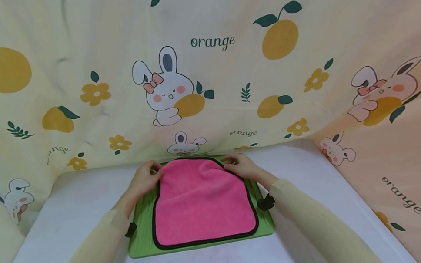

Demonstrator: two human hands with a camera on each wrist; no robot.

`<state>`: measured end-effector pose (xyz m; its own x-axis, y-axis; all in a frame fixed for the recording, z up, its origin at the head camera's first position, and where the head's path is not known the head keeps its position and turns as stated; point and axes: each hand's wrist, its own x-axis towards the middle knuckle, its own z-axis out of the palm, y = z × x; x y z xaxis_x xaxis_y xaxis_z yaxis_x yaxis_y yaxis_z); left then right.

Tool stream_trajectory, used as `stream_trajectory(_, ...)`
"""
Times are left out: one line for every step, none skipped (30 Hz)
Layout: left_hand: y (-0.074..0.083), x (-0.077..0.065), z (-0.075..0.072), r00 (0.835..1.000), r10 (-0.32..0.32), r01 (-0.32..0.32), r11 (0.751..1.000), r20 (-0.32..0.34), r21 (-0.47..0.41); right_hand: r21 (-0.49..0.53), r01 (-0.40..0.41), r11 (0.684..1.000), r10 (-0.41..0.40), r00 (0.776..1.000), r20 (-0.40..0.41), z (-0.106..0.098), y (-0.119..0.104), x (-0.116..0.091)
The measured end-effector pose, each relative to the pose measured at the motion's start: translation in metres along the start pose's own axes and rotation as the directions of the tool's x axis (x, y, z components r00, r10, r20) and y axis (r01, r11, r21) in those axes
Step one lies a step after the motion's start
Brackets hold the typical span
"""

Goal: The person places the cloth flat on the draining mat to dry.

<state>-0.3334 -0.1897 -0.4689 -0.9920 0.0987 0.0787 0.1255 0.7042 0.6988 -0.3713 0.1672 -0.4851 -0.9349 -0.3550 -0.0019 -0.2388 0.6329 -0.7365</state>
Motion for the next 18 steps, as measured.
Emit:
stream_trajectory(0.000,0.000,0.000,1.000,0.000,0.000,1.000,-0.001,-0.004,-0.008,0.005,1.000,-0.005,1.000,0.007,-0.002,0.002,-0.002)
stream_trajectory(0.000,0.000,0.001,1.000,0.000,0.000,1.000,0.000,-0.007,-0.015,0.013,1.000,-0.012,1.000,0.018,-0.004,0.005,-0.004)
stream_trajectory(0.000,0.000,0.001,1.000,0.000,0.000,1.000,-0.001,-0.013,-0.018,0.018,1.000,-0.017,0.999,0.031,-0.007,0.006,-0.007)
stream_trajectory(0.000,0.000,0.001,1.000,0.007,-0.007,1.000,-0.001,-0.016,-0.024,0.028,0.999,-0.027,0.999,0.047,-0.009,0.007,-0.010)
stream_trajectory(0.000,0.000,0.002,1.000,0.006,-0.006,1.000,-0.002,-0.021,-0.038,0.039,0.999,-0.037,0.997,0.066,-0.011,0.009,-0.012)
stream_trajectory(0.000,0.000,0.002,1.000,0.011,-0.011,1.000,-0.002,-0.022,-0.054,0.044,0.998,-0.039,0.996,0.084,-0.012,0.011,-0.014)
stream_trajectory(0.000,0.000,0.002,1.000,0.013,-0.013,1.000,-0.002,-0.027,-0.067,0.051,0.996,-0.044,0.994,0.102,-0.014,0.012,-0.017)
stream_trajectory(0.000,0.000,0.003,1.000,0.014,-0.014,0.999,-0.002,-0.028,-0.077,0.060,0.995,-0.050,0.992,0.118,-0.015,0.013,-0.019)
stream_trajectory(0.000,0.000,0.004,1.000,0.016,-0.016,0.999,-0.005,-0.031,-0.086,0.065,0.994,-0.053,0.990,0.133,-0.016,0.013,-0.021)
stream_trajectory(0.000,0.000,0.004,1.000,0.023,-0.023,0.999,-0.008,-0.030,-0.092,0.069,0.993,-0.055,0.988,0.145,-0.017,0.013,-0.023)
stream_trajectory(-0.001,0.000,0.005,1.000,0.022,-0.023,0.999,-0.015,-0.033,-0.095,0.071,0.993,-0.056,0.987,0.154,-0.018,0.014,-0.025)
stream_trajectory(-0.001,0.000,0.006,0.999,0.029,-0.029,0.999,-0.020,-0.033,-0.093,0.072,0.993,-0.057,0.986,0.156,-0.018,0.013,-0.026)
stream_trajectory(-0.002,0.001,0.006,0.999,0.031,-0.032,0.999,-0.027,-0.034,-0.084,0.075,0.994,-0.062,0.986,0.152,-0.019,0.013,-0.027)
stream_trajectory(-0.002,0.001,0.007,0.999,0.036,-0.037,0.999,-0.035,-0.035,-0.085,0.079,0.993,-0.067,0.988,0.141,-0.019,0.013,-0.028)
stream_trajectory(-0.002,0.001,0.007,0.998,0.039,-0.041,0.998,-0.043,-0.037,-0.081,0.077,0.994,-0.067,0.990,0.128,-0.019,0.014,-0.028)
stream_trajectory(-0.002,0.001,0.007,0.998,0.043,-0.045,0.998,-0.051,-0.037,-0.073,0.076,0.994,-0.068,0.991,0.112,-0.019,0.014,-0.028)
stream_trajectory(-0.002,0.002,0.008,0.997,0.041,-0.044,0.998,-0.058,-0.042,-0.063,0.069,0.996,-0.063,0.994,0.095,-0.019,0.015,-0.028)
stream_trajectory(-0.001,0.002,0.008,0.997,0.044,-0.047,0.998,-0.063,-0.042,-0.055,0.058,0.997,-0.054,0.996,0.075,-0.020,0.016,-0.027)
